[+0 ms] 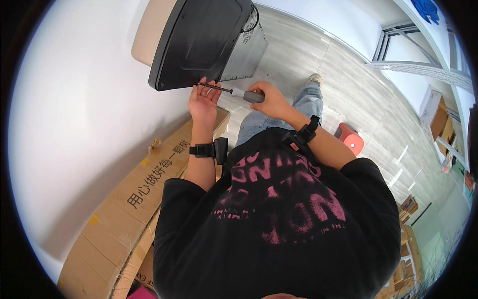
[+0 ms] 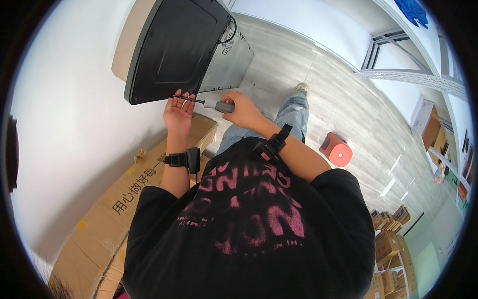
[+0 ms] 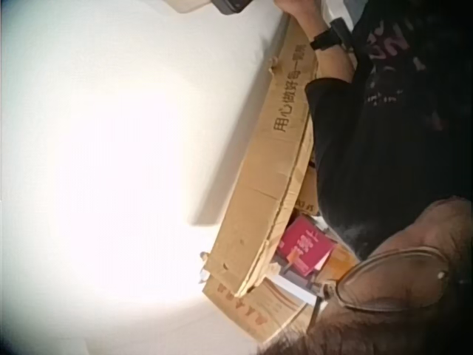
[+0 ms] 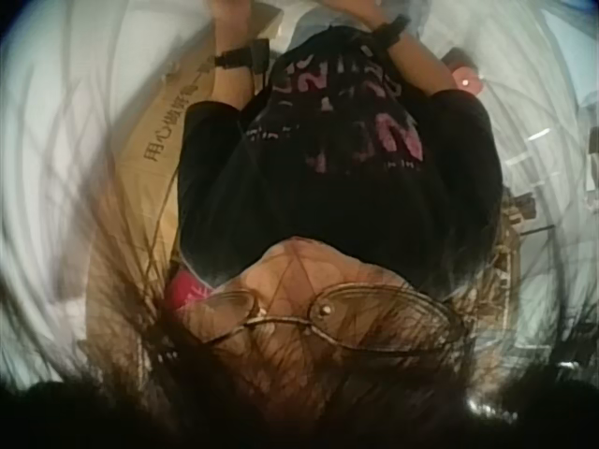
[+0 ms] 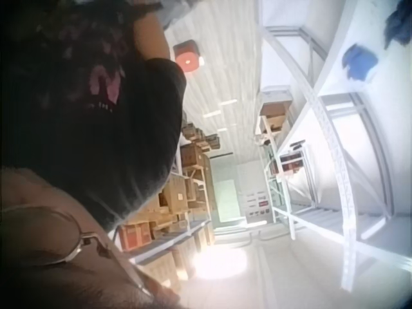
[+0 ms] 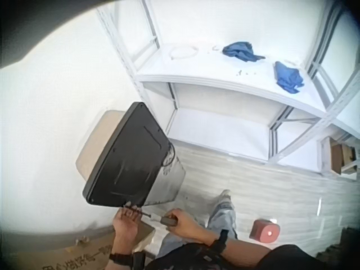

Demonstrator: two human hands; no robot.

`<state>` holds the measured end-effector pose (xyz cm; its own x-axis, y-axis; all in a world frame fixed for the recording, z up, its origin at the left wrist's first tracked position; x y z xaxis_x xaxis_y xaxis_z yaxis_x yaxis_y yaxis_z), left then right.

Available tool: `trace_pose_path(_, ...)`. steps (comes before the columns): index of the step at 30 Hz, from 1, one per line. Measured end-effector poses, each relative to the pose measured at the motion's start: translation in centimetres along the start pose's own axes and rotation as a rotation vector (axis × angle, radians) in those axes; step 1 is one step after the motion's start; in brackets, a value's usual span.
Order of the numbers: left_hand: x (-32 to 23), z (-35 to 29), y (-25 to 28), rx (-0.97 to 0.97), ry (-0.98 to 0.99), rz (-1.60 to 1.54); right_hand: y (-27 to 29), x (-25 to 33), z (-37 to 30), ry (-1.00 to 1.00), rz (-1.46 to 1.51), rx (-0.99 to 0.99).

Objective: The person uses a screwdriver to remove screws from the back panel of a black electronic device. They then remove the back panel and place it on a nearby shelf. The person continues to remove additional screws from the device's chassis.

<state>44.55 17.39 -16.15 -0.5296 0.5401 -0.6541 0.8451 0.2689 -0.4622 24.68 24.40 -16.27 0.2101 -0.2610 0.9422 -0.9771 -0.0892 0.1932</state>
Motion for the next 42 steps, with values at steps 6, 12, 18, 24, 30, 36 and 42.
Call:
trace_pose_path(6,1.0,-0.2,-1.5,0.054,-0.048,0.093,2.4,0.5,-0.8,-0.094,0.070,0.044)
trace_pose_path(12,2.4,0.5,-8.9,0.143,0.022,0.111,9.3,0.4,-1.0,-0.113,0.275,0.022)
trace_pose_path(18,5.1,3.5,-17.7,0.234,0.005,0.162,18.6,0.1,-0.9,-0.122,0.293,-0.053)
trace_pose_path(24,9.4,8.1,-28.5,0.269,0.040,0.223,29.7,-2.5,1.1,-0.213,0.406,-0.080)
trace_pose_path(30,11.8,10.6,-42.7,0.327,0.037,0.252,42.7,-1.7,3.0,-0.256,0.415,-0.103)
trace_pose_path(36,11.8,12.5,-51.7,0.348,-0.061,0.323,50.2,-1.9,4.2,-0.200,0.475,-0.146)
trace_pose_path(42,9.1,16.3,-56.7,0.340,-0.497,0.792,53.6,-3.7,4.4,-0.201,0.622,-0.254)
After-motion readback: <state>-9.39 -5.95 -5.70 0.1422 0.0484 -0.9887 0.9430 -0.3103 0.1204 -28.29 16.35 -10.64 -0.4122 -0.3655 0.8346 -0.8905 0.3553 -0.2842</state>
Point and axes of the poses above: each hand's wrist, its own z-axis towards the middle knuckle, its own y-axis out of the back of the hand, x = y × z, the point moved 8 cm from there along z, towards the middle knuckle, and after that the axes turned 1 degree about -y, right-handed, at the moved point
